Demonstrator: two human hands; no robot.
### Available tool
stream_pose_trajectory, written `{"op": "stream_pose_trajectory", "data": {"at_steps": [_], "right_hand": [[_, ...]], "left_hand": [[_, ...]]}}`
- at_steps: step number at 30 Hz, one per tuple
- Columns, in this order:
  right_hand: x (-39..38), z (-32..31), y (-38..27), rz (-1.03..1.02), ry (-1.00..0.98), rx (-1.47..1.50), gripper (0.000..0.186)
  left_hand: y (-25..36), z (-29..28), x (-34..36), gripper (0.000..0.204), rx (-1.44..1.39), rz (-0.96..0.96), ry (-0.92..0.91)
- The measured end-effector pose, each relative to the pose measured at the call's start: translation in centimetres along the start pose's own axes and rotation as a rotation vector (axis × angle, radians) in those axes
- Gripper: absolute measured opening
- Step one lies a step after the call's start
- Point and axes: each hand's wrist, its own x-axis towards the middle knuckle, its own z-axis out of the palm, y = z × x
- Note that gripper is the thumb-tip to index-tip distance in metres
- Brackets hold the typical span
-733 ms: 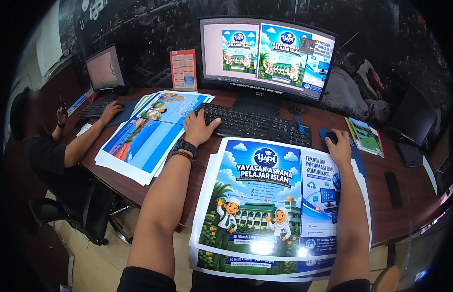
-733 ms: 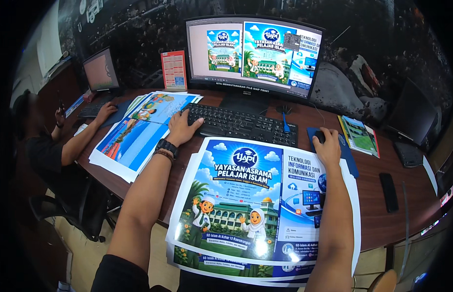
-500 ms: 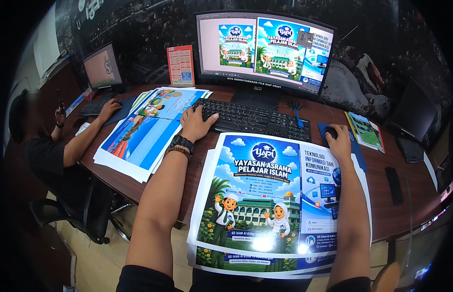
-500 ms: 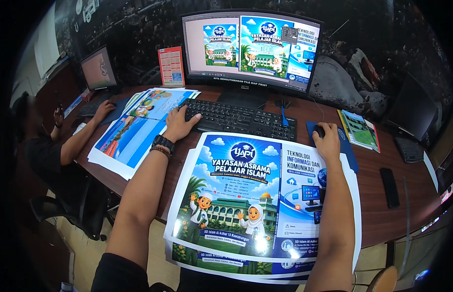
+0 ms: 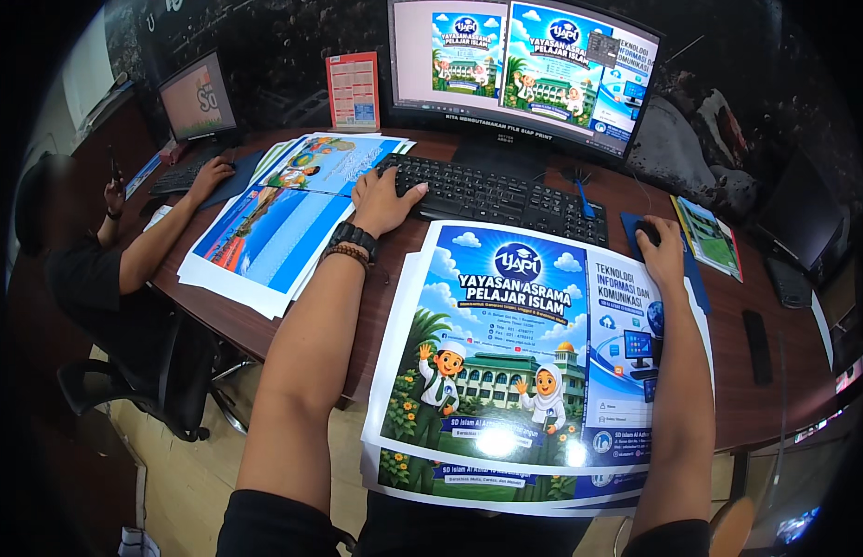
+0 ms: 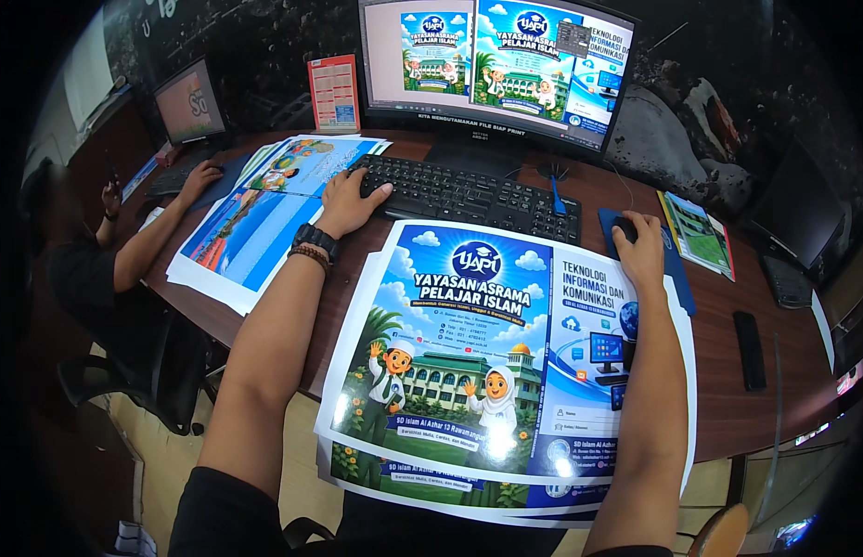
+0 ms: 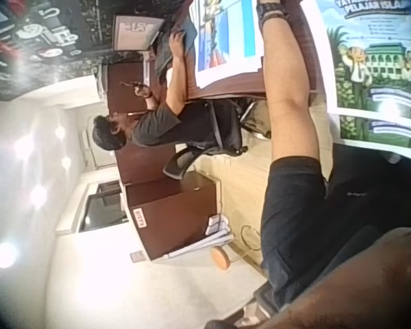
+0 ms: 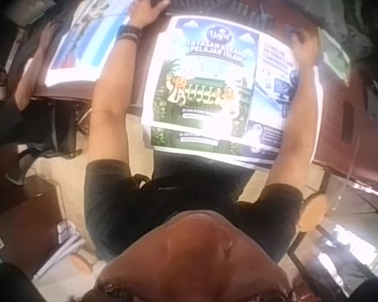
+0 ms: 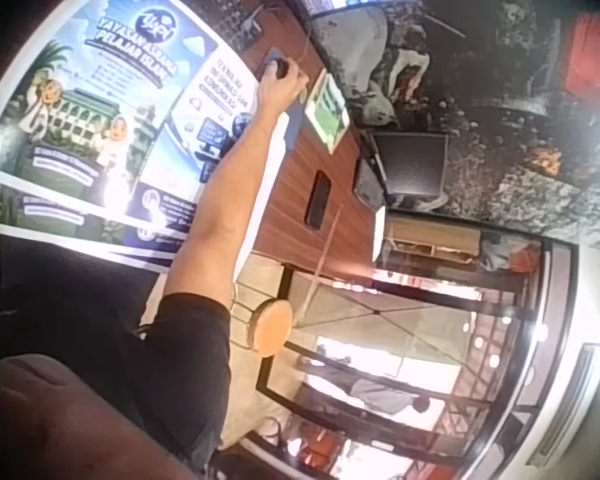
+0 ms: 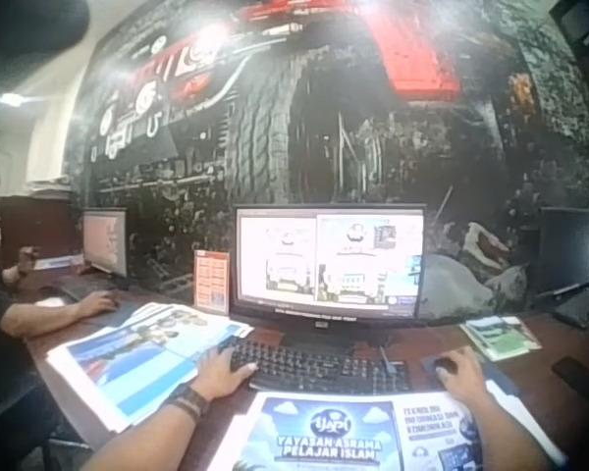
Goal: Editing a digital flyer design on a computer and checking physical prints.
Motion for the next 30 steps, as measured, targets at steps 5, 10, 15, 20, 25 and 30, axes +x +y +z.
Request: {"op": "stream_pose_trajectory", "data": {"at_steps": [5,10,15,20,25,30], "right_hand": [[0.0,-0.2,0.2,0.036,-0.028,-0.02,0.034],[-0.1,-0.2,0.0,0.045,-0.008,-0.026,0.036],[0.0,-0.4,-0.6,0.06,-0.023,-0.025,0.036],[0.1,-0.3,0.1,0.054,0.0,-0.031,0.034],[-0.2,-0.6,-0.8,0.045,-0.017,0.001,0.032],[-0.2,-0.8,-0.8,0.04,-0.014,0.005,0.03]], "left_hand": [[0.1,0.0,0.0,0.081,-0.001,-0.003,-0.01],[0.1,0.1,0.0,0.081,-0.035,0.001,-0.004],[0.0,0.2,0.0,0.08,-0.022,-0.002,0.007],[0.1,0.3,0.0,0.08,-0.038,-0.001,0.001],[-0.1,0.2,0.0,0.082,0.003,-0.011,-0.013],[0.0,0.1,0.0,0.082,-0.001,0.002,-0.007]]}}
